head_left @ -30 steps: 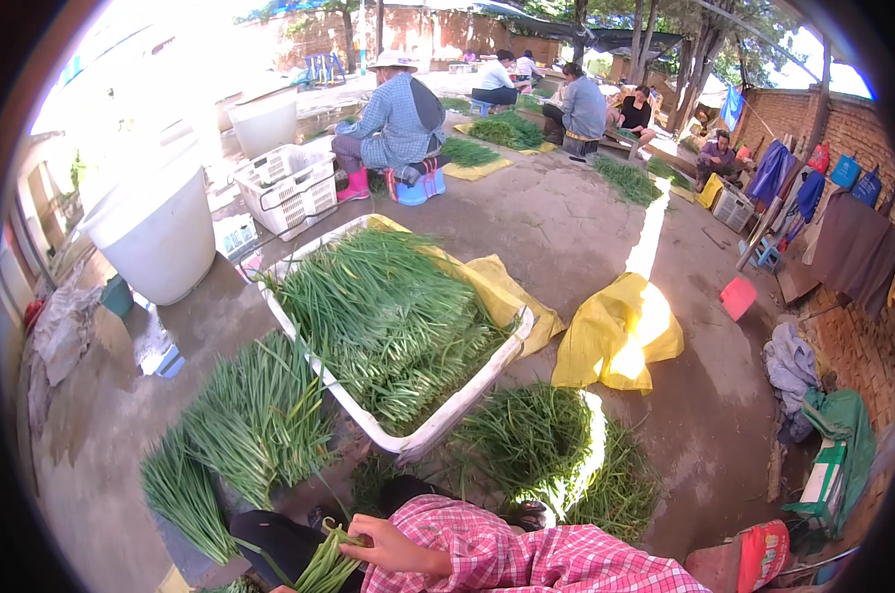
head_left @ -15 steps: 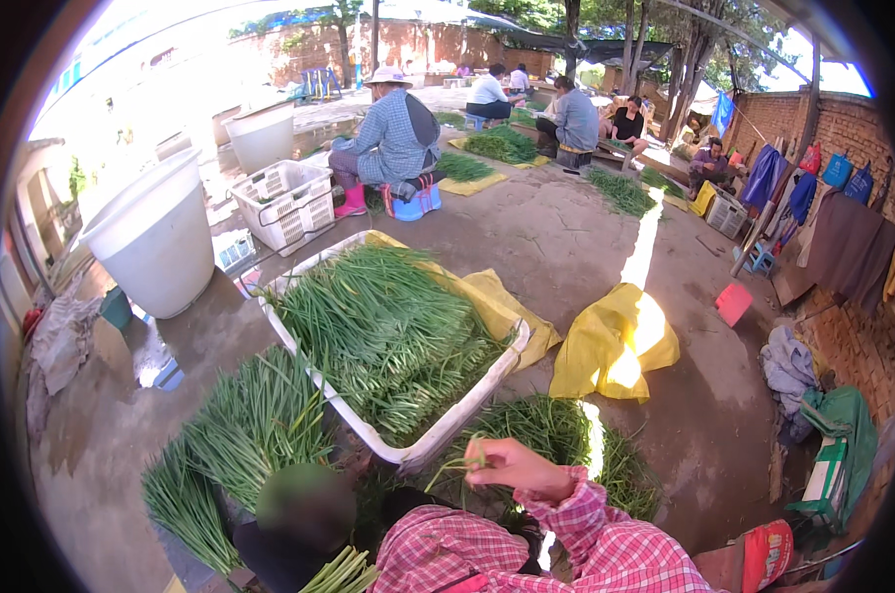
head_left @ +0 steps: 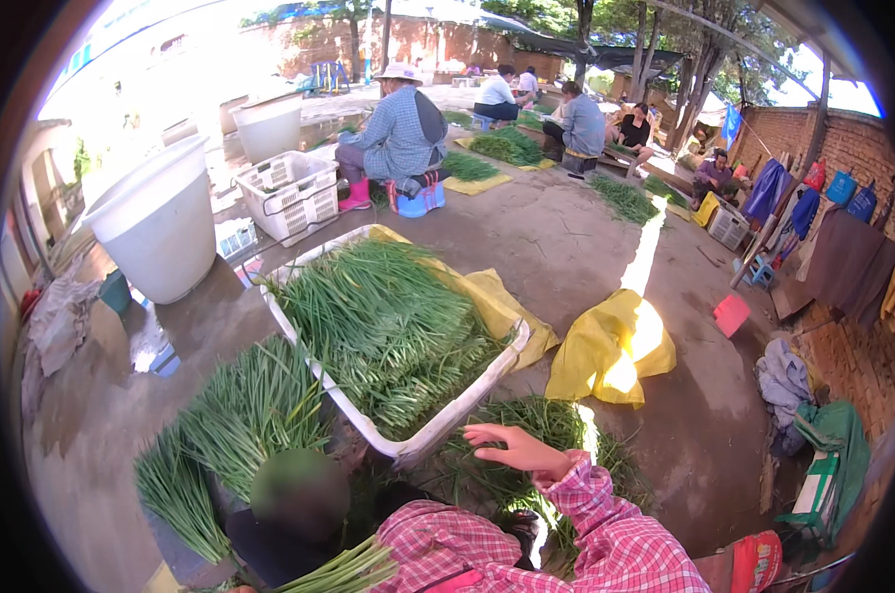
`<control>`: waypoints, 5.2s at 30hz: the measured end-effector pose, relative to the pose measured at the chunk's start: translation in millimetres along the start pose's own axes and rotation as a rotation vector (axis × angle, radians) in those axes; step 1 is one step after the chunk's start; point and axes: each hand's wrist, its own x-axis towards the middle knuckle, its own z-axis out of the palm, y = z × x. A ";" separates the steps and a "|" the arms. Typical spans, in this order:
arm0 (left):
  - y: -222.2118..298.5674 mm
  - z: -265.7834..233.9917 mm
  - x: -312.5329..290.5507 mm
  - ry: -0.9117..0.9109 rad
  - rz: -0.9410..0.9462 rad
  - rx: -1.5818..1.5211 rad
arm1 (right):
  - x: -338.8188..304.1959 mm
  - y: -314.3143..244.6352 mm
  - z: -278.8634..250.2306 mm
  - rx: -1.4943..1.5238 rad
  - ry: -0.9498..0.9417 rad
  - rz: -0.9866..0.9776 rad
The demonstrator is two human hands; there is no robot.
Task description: The person picks up bunches of leeks, removes individual damaged leaves by hand, and aligns the stalks before placing the bunch into a pile.
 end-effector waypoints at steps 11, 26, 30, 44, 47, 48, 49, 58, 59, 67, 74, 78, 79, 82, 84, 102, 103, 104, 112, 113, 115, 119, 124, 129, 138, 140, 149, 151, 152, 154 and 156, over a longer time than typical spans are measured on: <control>-37.9 -14.6 13.8 -0.277 -0.214 -0.439 | 48.8 -115.6 129.0 -0.113 -0.897 -0.376; -39.3 -21.9 -4.4 -0.168 -0.330 -0.231 | 61.4 -118.1 161.2 0.484 -0.555 -0.360; -34.9 -28.1 -6.8 -0.171 -0.350 -0.323 | 59.9 -121.3 160.6 0.578 -0.632 -0.357; -7.5 -24.3 -8.5 -0.094 -0.146 -0.370 | 25.0 -107.4 118.9 0.913 -0.488 -0.283; -0.2 -24.5 -8.7 -0.155 -0.121 -0.352 | 12.8 -97.3 109.5 0.882 -0.465 -0.344; 0.7 -23.9 -9.7 -0.157 -0.110 -0.356 | 7.5 -96.8 105.1 0.887 -0.462 -0.341; 1.0 -23.6 -10.0 -0.177 -0.101 -0.362 | 2.5 -95.6 103.0 0.894 -0.459 -0.338; 23.9 -25.8 -4.9 -0.440 -0.075 -0.288 | -10.2 -103.8 112.5 0.332 -0.707 -0.641; 23.6 -27.0 -3.0 -0.491 -0.083 -0.266 | -10.0 -101.1 112.3 0.255 -0.602 -0.630; 14.3 -9.3 -2.8 -0.743 -0.095 -0.414 | 4.5 -96.8 148.6 -0.248 -0.168 -0.788; 15.7 2.7 -2.8 -0.881 -0.114 -0.435 | 1.3 -92.5 162.7 -0.154 -0.237 -0.805; 16.4 2.0 0.8 -1.031 -0.178 -0.363 | -5.6 -91.6 165.1 -0.256 -0.228 -0.728; 16.2 2.7 2.6 -1.080 -0.202 -0.331 | -6.6 -90.5 166.6 -0.290 -0.210 -0.704; 15.0 8.3 2.1 -1.149 -0.225 -0.297 | -6.8 -88.1 171.9 -0.316 -0.128 -0.672; 16.4 8.8 1.2 -1.152 -0.217 -0.279 | -6.3 -85.1 174.1 -0.301 -0.079 -0.649; 16.7 -5.0 -5.0 -0.747 -0.079 -0.285 | -9.4 -73.7 180.7 -0.036 -0.094 -0.506; 18.6 -7.0 -5.5 -0.718 -0.091 -0.251 | -9.0 -74.0 180.0 -0.006 -0.128 -0.474; 19.9 -9.4 -5.7 -0.689 -0.104 -0.220 | -8.4 -73.6 179.9 -0.024 -0.122 -0.473; 17.9 -14.9 -9.0 -0.527 -0.071 -0.137 | 0.6 -70.9 177.3 0.047 -0.107 -0.458; 18.5 -15.4 -10.5 -0.493 -0.068 -0.129 | 2.4 -70.8 177.1 0.057 -0.117 -0.458; 17.4 -17.4 -12.7 -0.425 -0.066 -0.122 | 4.8 -70.4 177.0 0.072 -0.132 -0.456; 16.6 -13.8 -13.1 -0.386 -0.087 -0.076 | 6.2 -76.2 176.2 0.087 -0.273 -0.387; 8.4 -11.2 -20.1 -0.324 -0.035 -0.032 | 6.1 -75.6 180.7 -0.095 -0.245 -0.439; 5.4 -11.7 -19.3 -0.371 -0.049 0.037 | 3.5 -74.8 187.0 -0.244 -0.161 -0.454; 5.6 -8.7 -26.3 -0.291 -0.001 0.047 | 1.0 -72.3 176.6 -0.304 -0.068 -0.353; 4.9 -10.2 -26.8 -0.293 -0.001 0.047 | 0.6 -70.4 172.3 -0.283 -0.061 -0.313; 34.6 -5.6 -19.3 -0.089 0.117 -0.075 | 7.9 -17.9 138.8 -0.306 0.173 -0.016; 44.5 -13.3 -15.7 -0.024 0.149 -0.088 | 4.5 -9.7 110.7 -0.002 0.190 0.137; 48.4 -17.2 -16.2 -0.003 0.152 -0.084 | 5.5 -0.9 97.7 0.142 0.203 0.153; 49.5 -23.2 -15.7 0.015 0.157 -0.102 | 7.8 24.4 67.7 -0.133 0.279 0.130; 45.5 -26.5 -15.3 0.028 0.150 -0.163 | 10.3 21.6 58.8 -0.691 0.361 0.000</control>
